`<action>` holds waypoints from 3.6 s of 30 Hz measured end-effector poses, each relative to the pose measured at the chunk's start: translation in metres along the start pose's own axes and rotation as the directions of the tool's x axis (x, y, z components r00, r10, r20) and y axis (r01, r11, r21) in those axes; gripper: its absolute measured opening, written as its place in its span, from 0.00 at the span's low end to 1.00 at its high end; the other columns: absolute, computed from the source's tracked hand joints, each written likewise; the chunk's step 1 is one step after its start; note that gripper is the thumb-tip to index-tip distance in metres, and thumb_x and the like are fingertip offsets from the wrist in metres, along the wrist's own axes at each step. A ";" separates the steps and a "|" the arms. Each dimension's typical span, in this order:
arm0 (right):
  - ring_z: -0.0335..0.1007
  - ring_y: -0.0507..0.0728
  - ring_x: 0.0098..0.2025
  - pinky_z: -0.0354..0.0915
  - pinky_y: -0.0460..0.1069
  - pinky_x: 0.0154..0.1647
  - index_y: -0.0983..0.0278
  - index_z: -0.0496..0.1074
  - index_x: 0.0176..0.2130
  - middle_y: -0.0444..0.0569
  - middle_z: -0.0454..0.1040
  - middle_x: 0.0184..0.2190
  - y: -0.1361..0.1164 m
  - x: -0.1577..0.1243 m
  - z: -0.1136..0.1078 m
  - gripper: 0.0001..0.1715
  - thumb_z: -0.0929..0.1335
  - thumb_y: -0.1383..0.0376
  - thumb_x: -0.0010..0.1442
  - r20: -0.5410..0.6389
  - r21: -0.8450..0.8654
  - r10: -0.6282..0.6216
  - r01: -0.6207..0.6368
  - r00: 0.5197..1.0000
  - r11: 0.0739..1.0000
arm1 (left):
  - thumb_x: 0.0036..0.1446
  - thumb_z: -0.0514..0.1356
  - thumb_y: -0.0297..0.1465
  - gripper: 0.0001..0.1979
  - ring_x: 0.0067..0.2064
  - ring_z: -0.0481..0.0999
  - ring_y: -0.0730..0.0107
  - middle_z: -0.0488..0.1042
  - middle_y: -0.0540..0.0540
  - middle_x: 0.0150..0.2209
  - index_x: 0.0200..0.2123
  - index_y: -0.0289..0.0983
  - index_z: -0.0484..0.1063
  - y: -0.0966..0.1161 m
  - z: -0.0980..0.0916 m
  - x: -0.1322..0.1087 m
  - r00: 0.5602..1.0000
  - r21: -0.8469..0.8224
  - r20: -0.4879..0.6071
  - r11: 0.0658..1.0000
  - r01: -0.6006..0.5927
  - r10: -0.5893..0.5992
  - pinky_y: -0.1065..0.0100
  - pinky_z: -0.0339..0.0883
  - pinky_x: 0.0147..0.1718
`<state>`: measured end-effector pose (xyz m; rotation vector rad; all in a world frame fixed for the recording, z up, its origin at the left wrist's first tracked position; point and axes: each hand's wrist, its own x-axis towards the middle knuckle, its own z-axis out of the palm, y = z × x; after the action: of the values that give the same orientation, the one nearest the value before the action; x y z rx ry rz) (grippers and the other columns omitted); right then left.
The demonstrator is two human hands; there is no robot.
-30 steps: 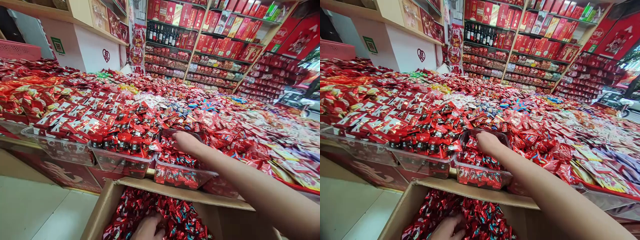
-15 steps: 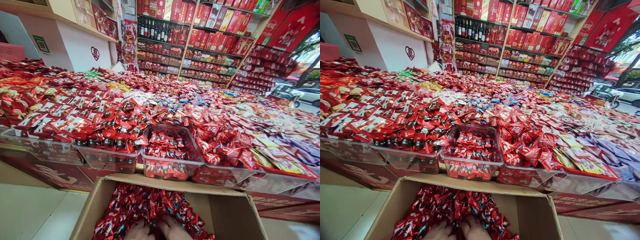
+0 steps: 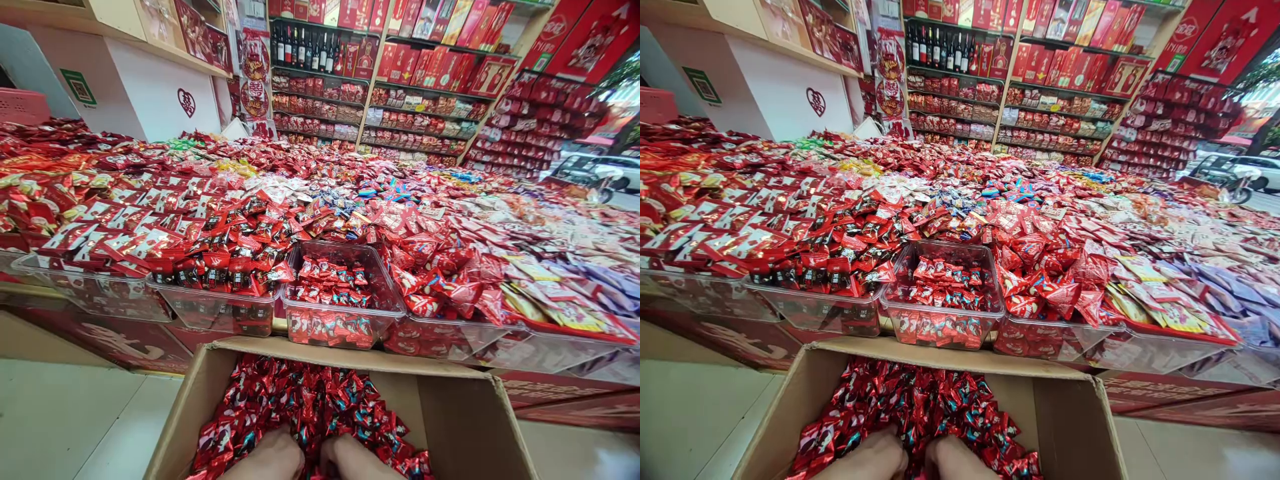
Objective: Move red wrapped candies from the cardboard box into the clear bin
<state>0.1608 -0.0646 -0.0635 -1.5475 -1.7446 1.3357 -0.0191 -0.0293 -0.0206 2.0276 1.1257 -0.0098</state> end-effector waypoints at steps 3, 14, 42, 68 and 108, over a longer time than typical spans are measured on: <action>0.57 0.49 0.17 0.50 0.44 0.16 0.62 0.68 0.20 0.39 0.65 0.15 -0.007 0.007 -0.020 0.13 0.62 0.76 0.31 0.075 0.072 0.052 -0.058 0.996 0.996 | 0.32 0.60 0.29 0.13 0.27 0.68 0.63 0.72 0.49 0.24 0.28 0.42 0.72 0.007 -0.013 0.001 1.000 -0.036 -0.023 0.999 0.018 -0.018 0.67 0.59 0.26; 0.59 0.45 0.21 0.56 0.41 0.22 0.67 0.64 0.26 0.39 0.65 0.19 -0.061 0.015 -0.054 0.12 0.70 0.69 0.38 -0.037 0.845 0.221 -0.088 0.974 0.528 | 0.43 0.59 0.34 0.24 0.32 0.67 0.70 0.66 0.45 0.41 0.46 0.40 0.59 0.032 -0.016 0.022 0.999 -0.883 -0.008 0.468 0.013 -0.041 0.68 0.63 0.25; 0.56 0.46 0.17 0.52 0.42 0.16 0.65 0.61 0.23 0.40 0.64 0.18 -0.068 0.013 -0.052 0.12 0.64 0.58 0.47 -0.071 0.630 0.240 -0.143 0.968 0.763 | 0.50 0.48 0.43 0.16 0.18 0.53 0.79 0.55 0.57 0.17 0.28 0.37 0.64 0.043 -0.021 0.013 0.986 -0.864 0.154 0.474 0.167 -0.066 0.75 0.53 0.17; 0.60 0.52 0.24 0.55 0.47 0.24 0.61 0.63 0.25 0.46 0.66 0.21 -0.251 -0.005 -0.179 0.04 0.61 0.63 0.49 -0.237 -0.764 -0.474 0.139 0.848 0.630 | 0.46 0.52 0.44 0.16 0.20 0.54 0.79 0.58 0.55 0.20 0.23 0.36 0.64 0.050 -0.042 0.006 0.974 -0.946 -0.047 0.322 0.027 -0.220 0.75 0.49 0.21; 0.54 0.47 0.18 0.50 0.42 0.17 0.64 0.66 0.21 0.41 0.63 0.15 -0.200 -0.008 -0.101 0.09 0.62 0.63 0.49 0.037 -0.321 -0.115 0.121 0.993 0.939 | 0.43 0.58 0.23 0.14 0.35 0.68 0.73 0.70 0.48 0.35 0.37 0.38 0.68 0.042 -0.053 0.001 0.987 -0.990 -0.060 -0.114 -0.078 -0.150 0.73 0.61 0.31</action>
<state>0.1488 -0.0156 0.1548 -1.5691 -2.1145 1.0463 -0.0064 -0.0062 0.0420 0.4672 0.7417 0.8058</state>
